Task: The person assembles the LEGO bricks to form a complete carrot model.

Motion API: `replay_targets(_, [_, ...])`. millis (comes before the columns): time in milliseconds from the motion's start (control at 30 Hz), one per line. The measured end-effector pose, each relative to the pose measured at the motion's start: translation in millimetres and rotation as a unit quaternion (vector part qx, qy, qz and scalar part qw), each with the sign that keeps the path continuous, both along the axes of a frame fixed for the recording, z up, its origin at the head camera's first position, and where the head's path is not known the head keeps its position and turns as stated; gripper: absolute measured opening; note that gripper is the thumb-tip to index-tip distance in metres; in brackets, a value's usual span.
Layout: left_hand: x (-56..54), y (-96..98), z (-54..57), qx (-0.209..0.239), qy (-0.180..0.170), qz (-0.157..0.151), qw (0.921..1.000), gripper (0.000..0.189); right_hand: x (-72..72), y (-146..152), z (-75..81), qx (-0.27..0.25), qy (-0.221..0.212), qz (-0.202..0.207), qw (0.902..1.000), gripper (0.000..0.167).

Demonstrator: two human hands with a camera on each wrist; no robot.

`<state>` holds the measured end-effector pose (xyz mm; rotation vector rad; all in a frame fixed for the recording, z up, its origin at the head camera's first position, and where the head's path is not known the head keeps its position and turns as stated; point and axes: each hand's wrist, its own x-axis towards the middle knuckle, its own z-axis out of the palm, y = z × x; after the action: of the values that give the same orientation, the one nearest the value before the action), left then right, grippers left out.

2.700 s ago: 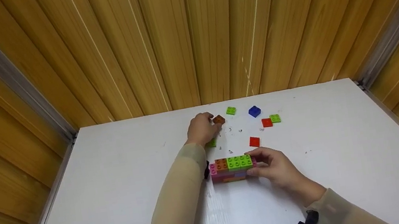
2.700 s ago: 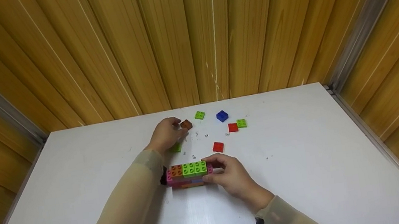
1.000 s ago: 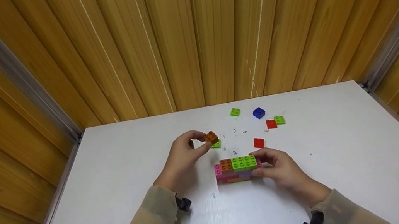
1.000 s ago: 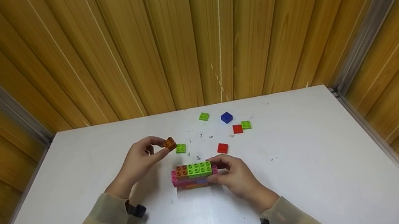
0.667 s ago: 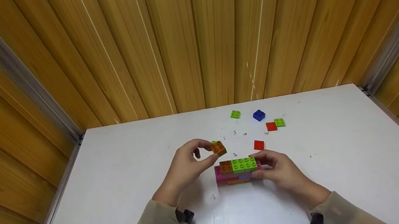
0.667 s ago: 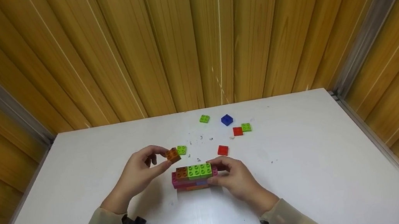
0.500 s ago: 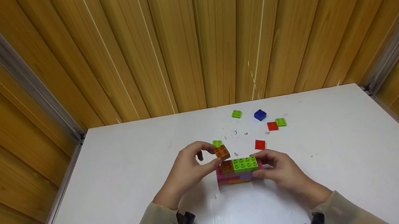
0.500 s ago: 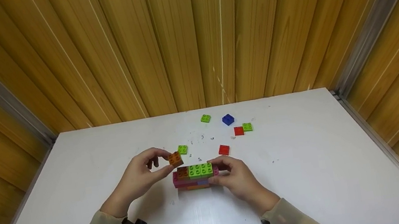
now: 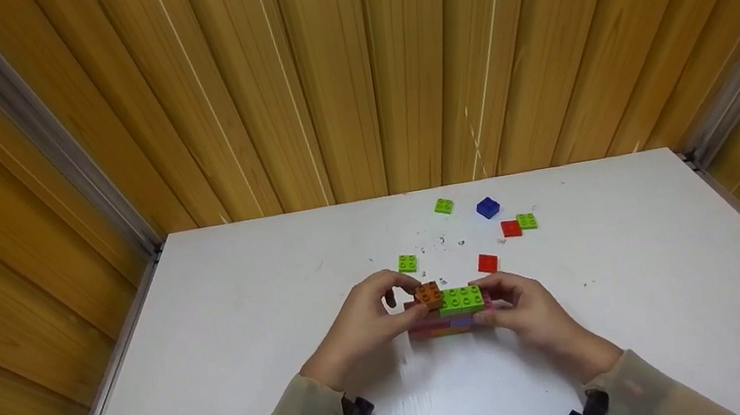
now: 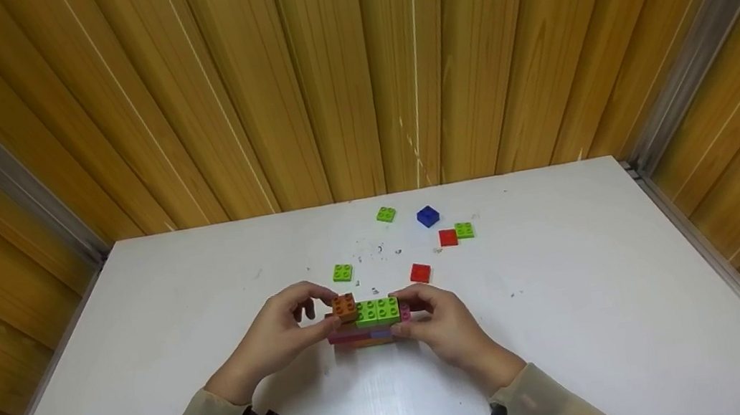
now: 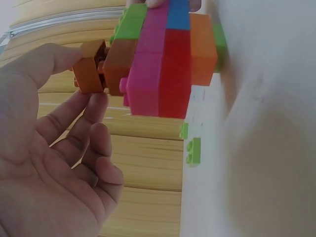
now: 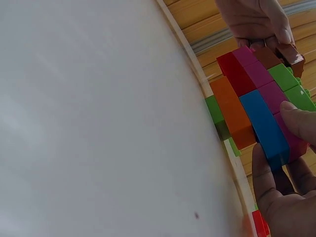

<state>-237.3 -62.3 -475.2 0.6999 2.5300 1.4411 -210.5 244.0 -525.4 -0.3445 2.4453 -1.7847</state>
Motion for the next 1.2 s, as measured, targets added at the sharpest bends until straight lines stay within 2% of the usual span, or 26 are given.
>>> replay_targets(233, [1.5, 5.6, -3.1, 0.006, 0.005, -0.001, 1.0000, 0.032, -0.5, 0, -0.6, -0.002, 0.012, 0.002, 0.9999, 0.044])
replay_targets(433, [4.9, 8.0, -5.4, 0.008, -0.007, -0.010, 0.9999, 0.042, 0.3, -2, -1.3, 0.014, 0.009, -0.002, 0.9998, 0.045])
replay_targets(633, [5.1, 16.6, -8.8, 0.017, -0.008, 0.002, 0.9998, 0.029, 0.1, -2, -0.5, 0.022, -0.005, -0.009, 0.9997, 0.045])
replay_targets(767, [5.8, 23.4, -13.4, 0.056, -0.030, 0.015, 0.9979, 0.024, 0.3, -2, 1.1, 0.021, -0.008, -0.011, 0.9997, 0.044])
replay_targets(933, [7.5, 28.2, -20.3, 0.110, -0.090, 0.015, 0.9898, 0.028, 0.6, -1, 2.0, 0.019, -0.003, -0.010, 0.9998, 0.044])
replay_targets(1200, [6.4, 28.5, -23.5, 0.133, -0.129, 0.017, 0.9826, 0.030, 0.2, -1, 1.0, 0.016, -0.011, -0.007, 0.9998, 0.044])
